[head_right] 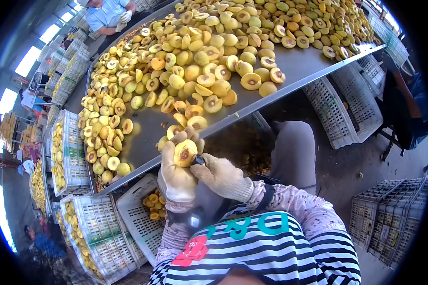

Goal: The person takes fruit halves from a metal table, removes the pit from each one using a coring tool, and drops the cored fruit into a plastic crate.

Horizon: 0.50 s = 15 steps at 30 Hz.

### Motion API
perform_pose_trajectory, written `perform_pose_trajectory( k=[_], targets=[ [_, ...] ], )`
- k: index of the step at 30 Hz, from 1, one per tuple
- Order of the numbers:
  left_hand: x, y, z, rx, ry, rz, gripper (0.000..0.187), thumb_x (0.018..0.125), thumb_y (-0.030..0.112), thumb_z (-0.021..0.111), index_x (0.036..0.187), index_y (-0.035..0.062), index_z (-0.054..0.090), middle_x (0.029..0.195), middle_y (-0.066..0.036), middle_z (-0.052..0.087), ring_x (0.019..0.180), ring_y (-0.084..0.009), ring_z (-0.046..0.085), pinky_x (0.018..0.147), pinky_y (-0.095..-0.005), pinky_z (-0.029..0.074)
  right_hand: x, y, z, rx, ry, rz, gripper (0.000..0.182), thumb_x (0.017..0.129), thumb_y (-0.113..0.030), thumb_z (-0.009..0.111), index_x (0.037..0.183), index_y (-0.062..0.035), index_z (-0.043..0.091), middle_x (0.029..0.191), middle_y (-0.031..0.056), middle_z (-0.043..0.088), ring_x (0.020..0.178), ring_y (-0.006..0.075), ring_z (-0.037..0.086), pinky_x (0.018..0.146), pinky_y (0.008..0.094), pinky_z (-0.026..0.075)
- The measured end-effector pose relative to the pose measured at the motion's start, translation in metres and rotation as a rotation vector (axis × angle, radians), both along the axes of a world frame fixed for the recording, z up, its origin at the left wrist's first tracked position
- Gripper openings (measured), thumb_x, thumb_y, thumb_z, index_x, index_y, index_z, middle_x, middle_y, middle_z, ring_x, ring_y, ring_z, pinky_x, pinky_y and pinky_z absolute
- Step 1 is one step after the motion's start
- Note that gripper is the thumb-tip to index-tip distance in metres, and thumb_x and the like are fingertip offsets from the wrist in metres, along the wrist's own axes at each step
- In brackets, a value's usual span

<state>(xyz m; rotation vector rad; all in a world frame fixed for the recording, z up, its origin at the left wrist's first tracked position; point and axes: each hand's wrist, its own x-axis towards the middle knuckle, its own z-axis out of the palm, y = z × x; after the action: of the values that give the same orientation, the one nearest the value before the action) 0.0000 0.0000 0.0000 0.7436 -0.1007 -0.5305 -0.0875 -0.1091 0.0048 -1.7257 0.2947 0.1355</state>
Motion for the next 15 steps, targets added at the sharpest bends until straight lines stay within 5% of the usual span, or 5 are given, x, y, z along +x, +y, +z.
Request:
perform_pose_trajectory(
  k=[6, 13, 15],
  targets=[
    [-0.012, -0.006, 0.004, 0.253, -0.004, 0.180, 0.044, 0.106, 0.036, 0.043, 0.105, -0.0044, 0.062, 0.109, -0.018, 0.067, 0.097, -0.0285, 0.067, 0.093, -0.0401, 0.055, 0.004, 0.008, -0.013, -0.091, 0.064, 0.025, 0.045, 0.100, -0.043, 0.054, 0.123, -0.0053, 0.061, 0.106, 0.0216, 0.071, 0.102, 0.0402, 0.067, 0.087, 0.0430, 0.053],
    [-0.011, -0.007, 0.005, 0.317, -0.092, 0.163, 0.050, 0.106, 0.038, 0.040, 0.109, -0.0059, 0.063, 0.113, -0.019, 0.068, 0.102, -0.0290, 0.067, 0.095, -0.0403, 0.054, 0.009, -0.005, -0.031, 0.130, -0.151, 0.174, 0.046, 0.101, -0.046, 0.053, 0.122, -0.0065, 0.063, 0.105, 0.0188, 0.071, 0.100, 0.0337, 0.067, 0.088, 0.0395, 0.051],
    [-0.008, -0.007, 0.003, 0.282, -0.120, 0.128, 0.050, 0.106, 0.038, 0.039, 0.115, -0.0064, 0.062, 0.118, -0.020, 0.066, 0.108, -0.0299, 0.066, 0.098, -0.0409, 0.053, 0.009, -0.010, -0.021, 0.253, 0.063, 0.198, 0.046, 0.101, -0.047, 0.053, 0.120, -0.0058, 0.064, 0.104, 0.0175, 0.071, 0.098, 0.0323, 0.067, 0.087, 0.0386, 0.051]
  ],
)
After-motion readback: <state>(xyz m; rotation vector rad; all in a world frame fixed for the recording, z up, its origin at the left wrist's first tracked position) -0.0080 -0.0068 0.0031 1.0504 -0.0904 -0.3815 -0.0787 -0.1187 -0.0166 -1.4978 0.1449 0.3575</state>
